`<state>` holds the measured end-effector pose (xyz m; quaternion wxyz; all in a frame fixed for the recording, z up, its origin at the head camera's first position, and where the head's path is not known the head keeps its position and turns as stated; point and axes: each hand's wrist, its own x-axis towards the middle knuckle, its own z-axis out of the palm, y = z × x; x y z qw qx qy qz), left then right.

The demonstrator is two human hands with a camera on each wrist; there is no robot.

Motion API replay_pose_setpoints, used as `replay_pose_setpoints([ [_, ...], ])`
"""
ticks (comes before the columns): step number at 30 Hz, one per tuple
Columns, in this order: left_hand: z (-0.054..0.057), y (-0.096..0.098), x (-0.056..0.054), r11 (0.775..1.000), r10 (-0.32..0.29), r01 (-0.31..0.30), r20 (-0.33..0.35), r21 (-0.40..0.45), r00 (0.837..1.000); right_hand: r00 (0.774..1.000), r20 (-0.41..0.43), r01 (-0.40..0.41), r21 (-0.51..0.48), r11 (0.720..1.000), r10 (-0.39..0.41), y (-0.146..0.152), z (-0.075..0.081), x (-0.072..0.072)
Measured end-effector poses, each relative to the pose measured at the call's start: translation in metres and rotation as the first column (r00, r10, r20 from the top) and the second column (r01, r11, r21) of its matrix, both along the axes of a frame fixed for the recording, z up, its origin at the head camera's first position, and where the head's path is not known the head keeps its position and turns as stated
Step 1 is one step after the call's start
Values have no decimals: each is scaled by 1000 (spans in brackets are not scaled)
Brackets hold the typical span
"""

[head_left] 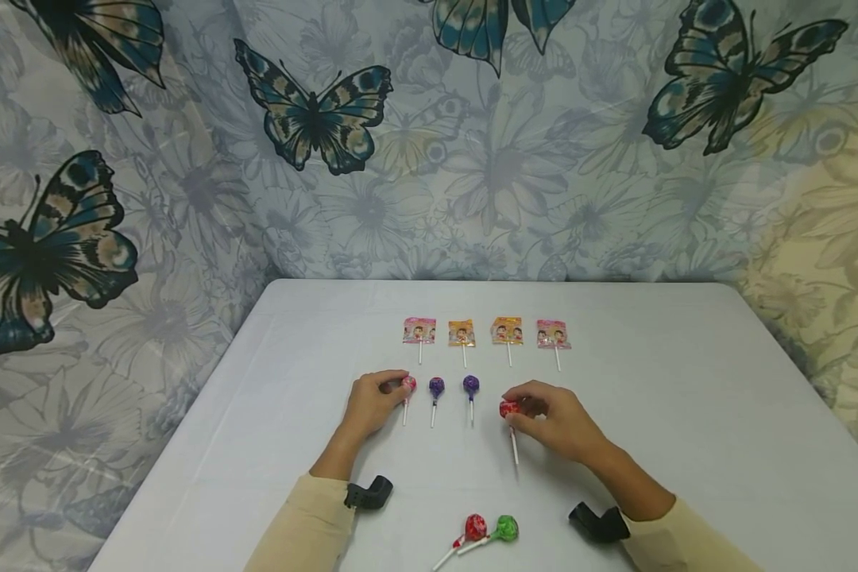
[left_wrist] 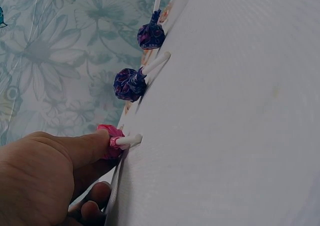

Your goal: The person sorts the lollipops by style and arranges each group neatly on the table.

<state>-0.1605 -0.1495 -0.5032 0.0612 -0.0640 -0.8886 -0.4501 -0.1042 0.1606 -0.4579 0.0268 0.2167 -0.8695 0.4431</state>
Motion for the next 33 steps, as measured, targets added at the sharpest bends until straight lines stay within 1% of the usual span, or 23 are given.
replay_pose_setpoints([
  [6, 0, -1, 0, 1000, 1, -1, -3, 2, 1000, 999, -25, 46, -20, 999, -47, 0, -4, -17],
  [9, -1, -1, -1, 1000, 2, -2, -2, -1, 1000, 998, -14, 68, -20, 997, -68, -1, -7, -25],
  [15, -2, 0, 0, 1000, 0, 0, 1, -1, 1000, 993, 35, 117, -15, 993, -116, -4, -12, -38],
  [23, -1, 0, 0, 1000, 1, -1, 2, 7, 1000, 981, 101, 161, 24, 987, -163, -8, -13, -49],
  [33, -2, 0, 0, 1000, -3, 3, 6, 16, 1000, 978, 123, 159, 76, 984, -167, -7, -20, -60],
])
